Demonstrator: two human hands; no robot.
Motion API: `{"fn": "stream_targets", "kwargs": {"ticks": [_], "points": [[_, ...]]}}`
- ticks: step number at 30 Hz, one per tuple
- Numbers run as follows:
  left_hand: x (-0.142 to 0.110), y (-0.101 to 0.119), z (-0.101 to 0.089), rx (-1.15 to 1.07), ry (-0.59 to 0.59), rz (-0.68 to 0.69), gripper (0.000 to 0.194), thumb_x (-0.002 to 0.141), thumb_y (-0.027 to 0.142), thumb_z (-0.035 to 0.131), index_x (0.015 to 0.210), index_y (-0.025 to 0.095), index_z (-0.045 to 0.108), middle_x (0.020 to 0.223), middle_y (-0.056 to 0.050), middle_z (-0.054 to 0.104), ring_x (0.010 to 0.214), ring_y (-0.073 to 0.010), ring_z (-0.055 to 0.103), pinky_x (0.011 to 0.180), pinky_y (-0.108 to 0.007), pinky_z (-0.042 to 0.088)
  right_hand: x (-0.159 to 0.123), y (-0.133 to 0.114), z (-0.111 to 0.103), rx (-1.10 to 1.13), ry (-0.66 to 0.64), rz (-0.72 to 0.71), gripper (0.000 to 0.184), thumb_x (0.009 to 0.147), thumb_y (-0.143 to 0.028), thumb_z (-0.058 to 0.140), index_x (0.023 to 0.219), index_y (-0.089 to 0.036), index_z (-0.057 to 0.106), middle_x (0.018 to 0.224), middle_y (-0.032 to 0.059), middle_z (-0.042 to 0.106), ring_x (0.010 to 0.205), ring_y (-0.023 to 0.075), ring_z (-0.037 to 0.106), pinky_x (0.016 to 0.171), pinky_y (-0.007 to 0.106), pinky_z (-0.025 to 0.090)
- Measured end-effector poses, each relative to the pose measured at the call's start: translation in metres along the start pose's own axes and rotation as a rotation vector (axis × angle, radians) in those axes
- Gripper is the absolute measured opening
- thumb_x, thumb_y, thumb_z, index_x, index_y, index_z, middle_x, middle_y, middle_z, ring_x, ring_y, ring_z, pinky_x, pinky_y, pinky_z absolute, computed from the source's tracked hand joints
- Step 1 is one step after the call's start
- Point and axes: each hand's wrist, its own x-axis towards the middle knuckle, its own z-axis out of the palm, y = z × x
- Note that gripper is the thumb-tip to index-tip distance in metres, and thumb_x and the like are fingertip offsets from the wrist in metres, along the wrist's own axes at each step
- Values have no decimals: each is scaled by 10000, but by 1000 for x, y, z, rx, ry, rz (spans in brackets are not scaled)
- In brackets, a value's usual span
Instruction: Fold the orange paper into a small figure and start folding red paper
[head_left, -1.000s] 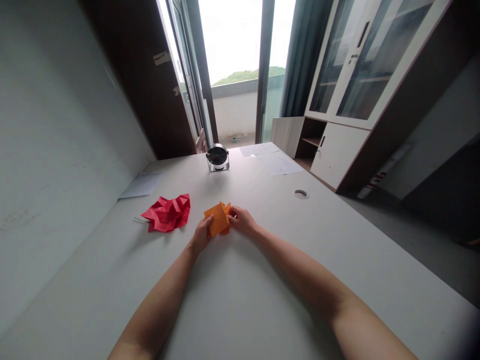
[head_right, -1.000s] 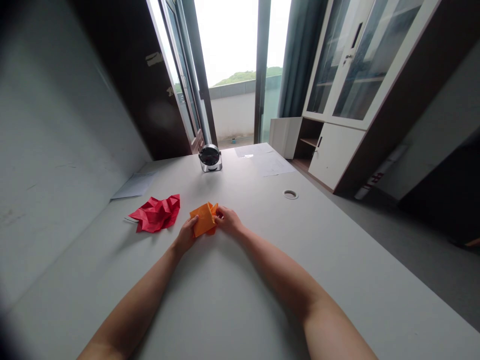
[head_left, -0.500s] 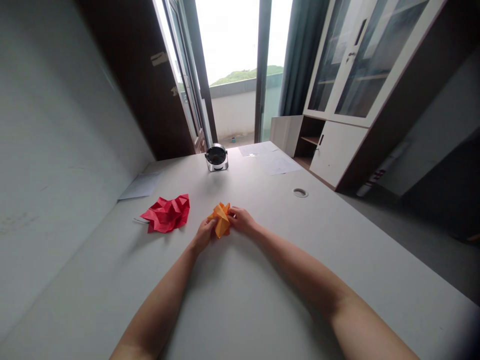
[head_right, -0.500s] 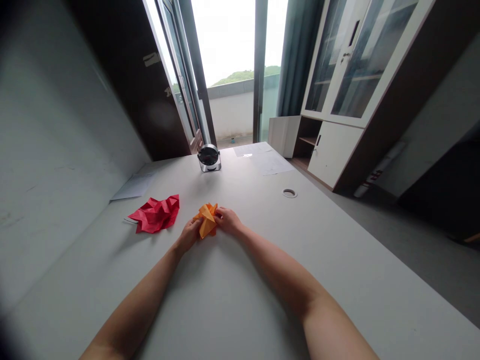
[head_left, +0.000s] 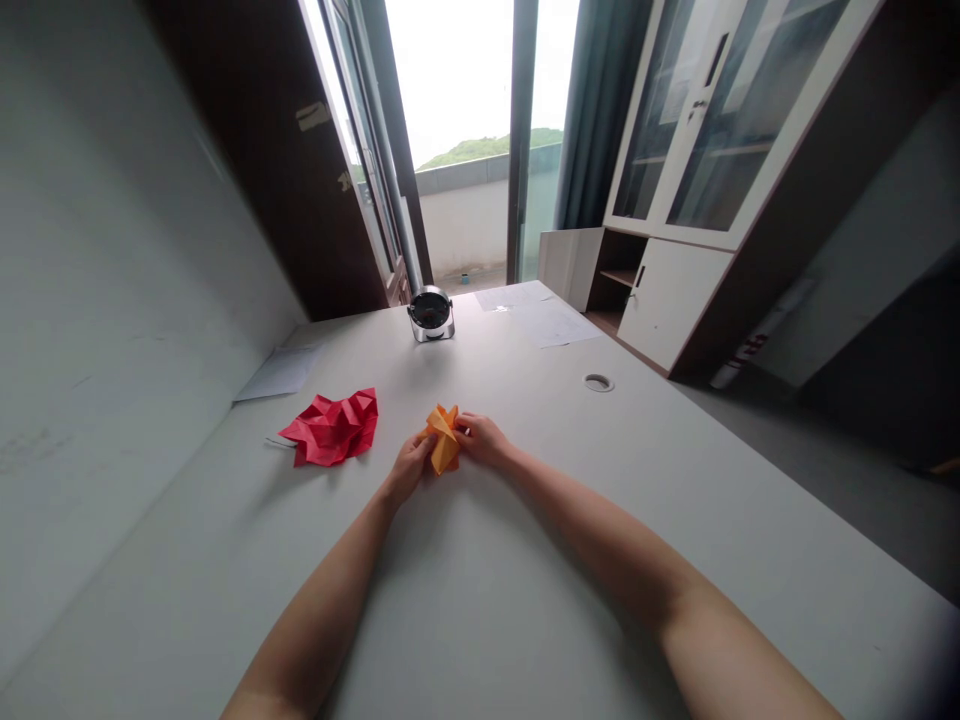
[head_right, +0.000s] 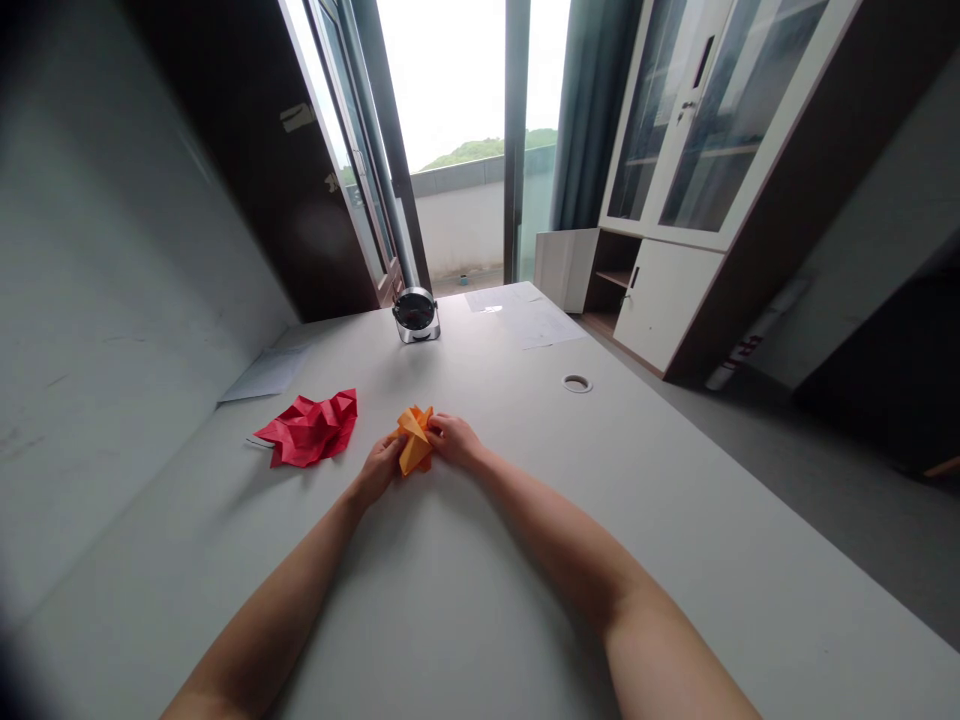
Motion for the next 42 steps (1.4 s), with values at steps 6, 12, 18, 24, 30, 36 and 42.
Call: {"fn": "stream_targets", "kwargs": {"ticks": [6, 12, 18, 24, 30, 36, 42], "points": [[-1, 1, 3, 52, -19, 10, 499, 769, 519, 768, 1048, 108, 714, 910, -75, 733, 741, -165, 654, 686, -249, 491, 0, 0, 1, -13, 0, -12, 131, 861, -233, 564, 761, -196, 641, 847, -2, 630, 679, 109, 493, 649, 229, 358], [-3, 5, 6, 130, -20, 30, 496, 764, 534, 765, 1009, 105, 716, 872, -64, 719, 735, -165, 636, 677, -247, 474, 0, -1, 1, -30, -2, 3, 133, 868, -239, 573, 765, -196, 646, 849, 0, 633, 686, 110, 496, 657, 225, 359], [-4, 6, 6, 145, -41, 37, 486, 778, 528, 753, 1018, 108, 710, 891, -63, 717, 763, -168, 629, 702, -252, 472, 0, -1, 1, -35, -3, 2, 126, 865, -225, 575, 760, -192, 635, 852, -2, 631, 686, 106, 494, 655, 221, 356], [-3, 4, 6, 172, -20, 39, 513, 762, 554, 755, 1003, 104, 705, 876, -64, 713, 754, -171, 628, 694, -255, 472, 0, -2, 0, -40, -9, 5, 127, 867, -220, 577, 759, -190, 635, 846, 0, 628, 688, 107, 490, 657, 219, 357], [-3, 4, 5, 197, -35, 49, 511, 782, 549, 739, 1019, 98, 699, 884, -69, 713, 750, -169, 628, 692, -257, 480, -1, -3, 0, -40, -10, 3, 132, 868, -225, 575, 756, -188, 634, 841, 0, 620, 674, 104, 485, 648, 222, 350], [-2, 2, 3, 238, -37, 61, 499, 788, 548, 730, 1016, 106, 697, 875, -63, 708, 740, -173, 632, 681, -259, 484, -1, -5, -2, -43, -11, 9, 133, 873, -227, 571, 779, -195, 658, 853, 3, 629, 681, 108, 491, 649, 225, 350], [-4, 4, 6, 266, -49, 67, 461, 794, 539, 724, 969, 113, 698, 817, -54, 694, 701, -163, 626, 643, -250, 473, -2, -7, -3, -43, -9, 5, 124, 874, -218, 583, 781, -192, 660, 852, 9, 630, 689, 111, 493, 660, 226, 359]]}}
